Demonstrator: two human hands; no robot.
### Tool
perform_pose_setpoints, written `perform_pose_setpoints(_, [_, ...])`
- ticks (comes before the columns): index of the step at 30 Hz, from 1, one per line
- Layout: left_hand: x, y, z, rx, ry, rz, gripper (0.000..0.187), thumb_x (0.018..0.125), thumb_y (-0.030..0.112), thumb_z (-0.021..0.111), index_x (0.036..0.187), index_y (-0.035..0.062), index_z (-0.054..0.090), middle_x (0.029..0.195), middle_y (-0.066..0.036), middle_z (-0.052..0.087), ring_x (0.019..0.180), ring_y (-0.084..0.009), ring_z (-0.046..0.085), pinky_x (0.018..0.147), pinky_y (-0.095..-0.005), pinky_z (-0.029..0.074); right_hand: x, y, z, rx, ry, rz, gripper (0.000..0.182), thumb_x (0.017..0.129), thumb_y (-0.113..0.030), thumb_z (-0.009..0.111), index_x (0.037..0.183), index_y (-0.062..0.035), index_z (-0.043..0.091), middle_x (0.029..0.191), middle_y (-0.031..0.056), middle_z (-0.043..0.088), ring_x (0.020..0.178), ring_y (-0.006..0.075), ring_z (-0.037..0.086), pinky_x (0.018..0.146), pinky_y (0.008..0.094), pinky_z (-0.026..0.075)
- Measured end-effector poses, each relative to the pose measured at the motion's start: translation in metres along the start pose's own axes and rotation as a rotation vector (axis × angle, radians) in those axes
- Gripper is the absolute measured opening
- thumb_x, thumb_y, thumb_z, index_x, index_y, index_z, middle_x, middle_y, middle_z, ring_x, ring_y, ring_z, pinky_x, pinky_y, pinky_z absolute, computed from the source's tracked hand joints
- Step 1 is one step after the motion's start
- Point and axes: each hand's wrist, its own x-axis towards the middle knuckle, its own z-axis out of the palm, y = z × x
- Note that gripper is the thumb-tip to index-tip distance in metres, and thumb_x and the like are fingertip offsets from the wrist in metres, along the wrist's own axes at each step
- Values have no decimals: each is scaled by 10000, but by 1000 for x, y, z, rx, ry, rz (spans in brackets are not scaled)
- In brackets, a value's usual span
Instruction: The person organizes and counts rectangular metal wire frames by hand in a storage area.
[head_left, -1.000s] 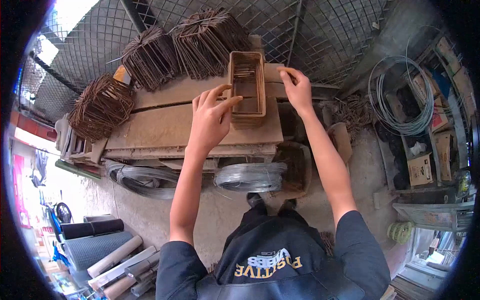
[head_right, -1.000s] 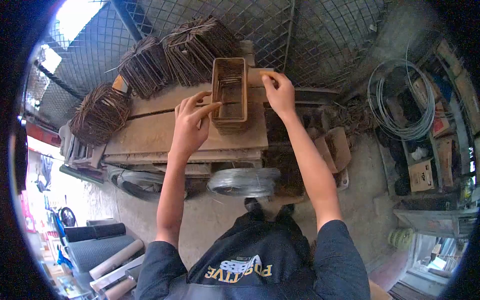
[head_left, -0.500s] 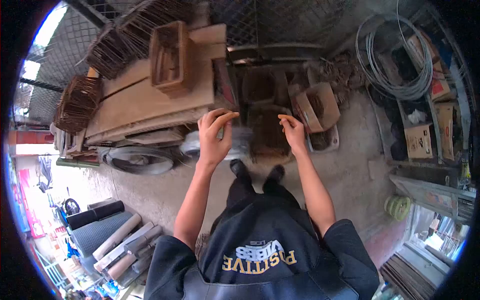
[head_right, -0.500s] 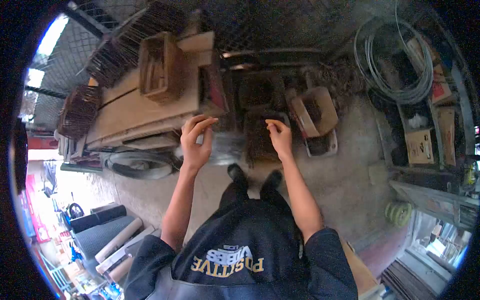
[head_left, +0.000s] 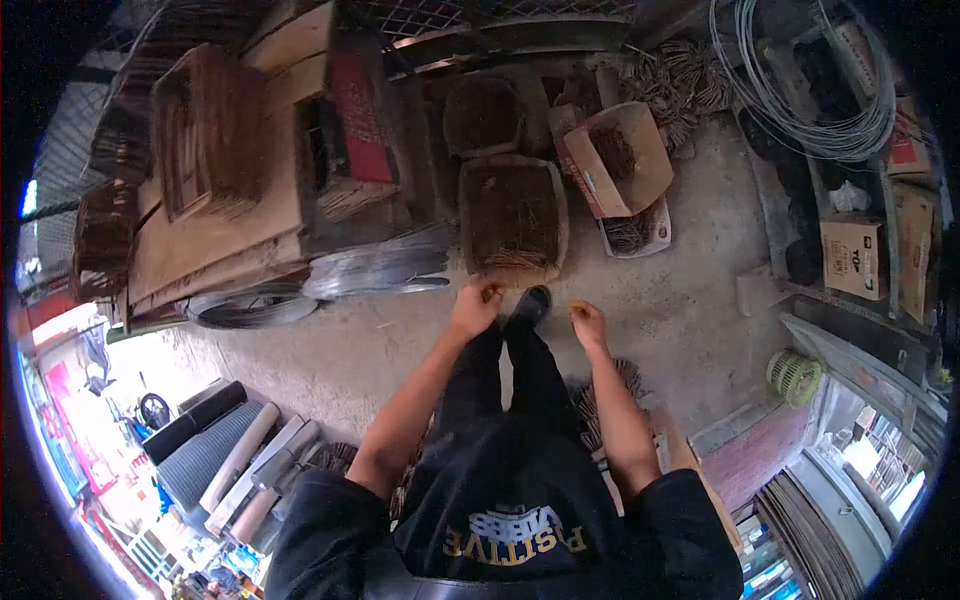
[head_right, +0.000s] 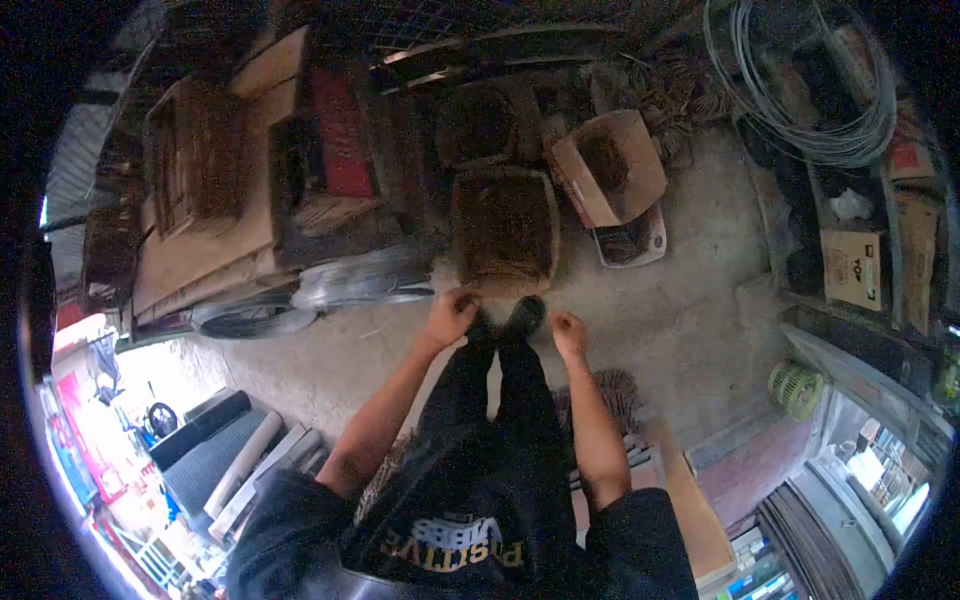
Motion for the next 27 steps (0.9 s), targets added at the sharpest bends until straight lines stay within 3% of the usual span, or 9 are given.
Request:
perform_pose_setpoints(7, [51, -178, 103, -10, -169, -277, 221, 944, 183, 670, 1095, 54, 768, 981, -183, 774, 917, -335, 754, 814, -430, 590, 150, 216, 49, 420, -241, -31, 155, 1022, -133, 632, 1048, -45, 757, 919, 89, 706, 855, 191, 656, 872, 327, 362])
perform_pose_setpoints(9, [72, -233, 138, 46, -172, -312, 230, 953, 201, 655, 1092, 59, 772, 976, -181, 775, 920, -333, 755, 820, -433, 590, 190, 244, 69, 559, -322, 100, 162, 1024, -112, 612, 1035, -32, 752, 909, 98, 701, 844, 203, 650, 925, 349, 200])
perform_pose_setpoints(14, [167, -376, 238, 252, -208, -391, 314, 999, 310, 592, 1001, 42, 757, 868, -181, 756, 878, -354, 746, 794, -467, 580, 243, 168, 135, -70, 82, -57, 256, 1006, -224, 636, 1100, -21, 761, 1015, 183, 737, 941, 298, 707, 832, 414, 574])
perform_pose_setpoints(18, [248, -421, 306, 266, -185, -318, 265, 1009, 277, 576, 940, 52, 699, 799, -134, 671, 781, -311, 652, 731, -447, 544, 377, 287, 209, 176, 166, -137, 314, 950, -278, 683, 1124, -30, 762, 1106, 207, 745, 1031, 340, 717, 845, 441, 583])
perform_pose_setpoints(20, [275, -461, 344, 301, -181, -299, 247, 1016, 255, 566, 899, 59, 661, 753, -102, 615, 715, -283, 590, 689, -433, 520, 375, 220, 194, -642, -8, 64, 265, 942, -214, 666, 1085, -13, 763, 1103, 214, 747, 1014, 355, 720, 864, 457, 587])
perform_pose_setpoints(22, [296, -513, 385, 370, -170, -277, 244, 1023, 233, 556, 859, 66, 623, 707, -71, 558, 650, -254, 527, 647, -420, 496, 373, 189, 192, -771, 34, -131, 250, 938, -196, 658, 1063, -6, 763, 1088, 219, 748, 993, 365, 721, 862, 467, 589])
perform_pose_setpoints(24, [316, -606, 444, 699, -63, -111, 256, 1030, 211, 546, 818, 72, 585, 661, -40, 502, 585, -225, 464, 605, -407, 472, 380, 191, 194, -897, 74, -330, 236, 935, -179, 651, 1040, 1, 762, 1073, 223, 749, 971, 375, 721, 860, 477, 590])
perform_pose_setpoints(25, [322, -638, 465, 1165, 136, 48, 267, 1033, 199, 540, 798, 75, 565, 638, -24, 473, 553, -211, 433, 584, -400, 460, 382, 203, 197, -797, 120, -338, 224, 932, -176, 661, 1027, -1, 764, 1064, 216, 752, 957, 364, 724, 855, 462, 592])
perform_pose_setpoints(27, [318, -642, 471, 2151, 555, -119, 195, 1029, 188, 565, 928, 41, 645, 705, -49, 574, 628, -200, 523, 607, -380, 485, 398, 237, 208, -703, 176, -353, 211, 930, -173, 670, 1013, -3, 765, 1056, 209, 754, 943, 354, 726, 849, 447, 594])
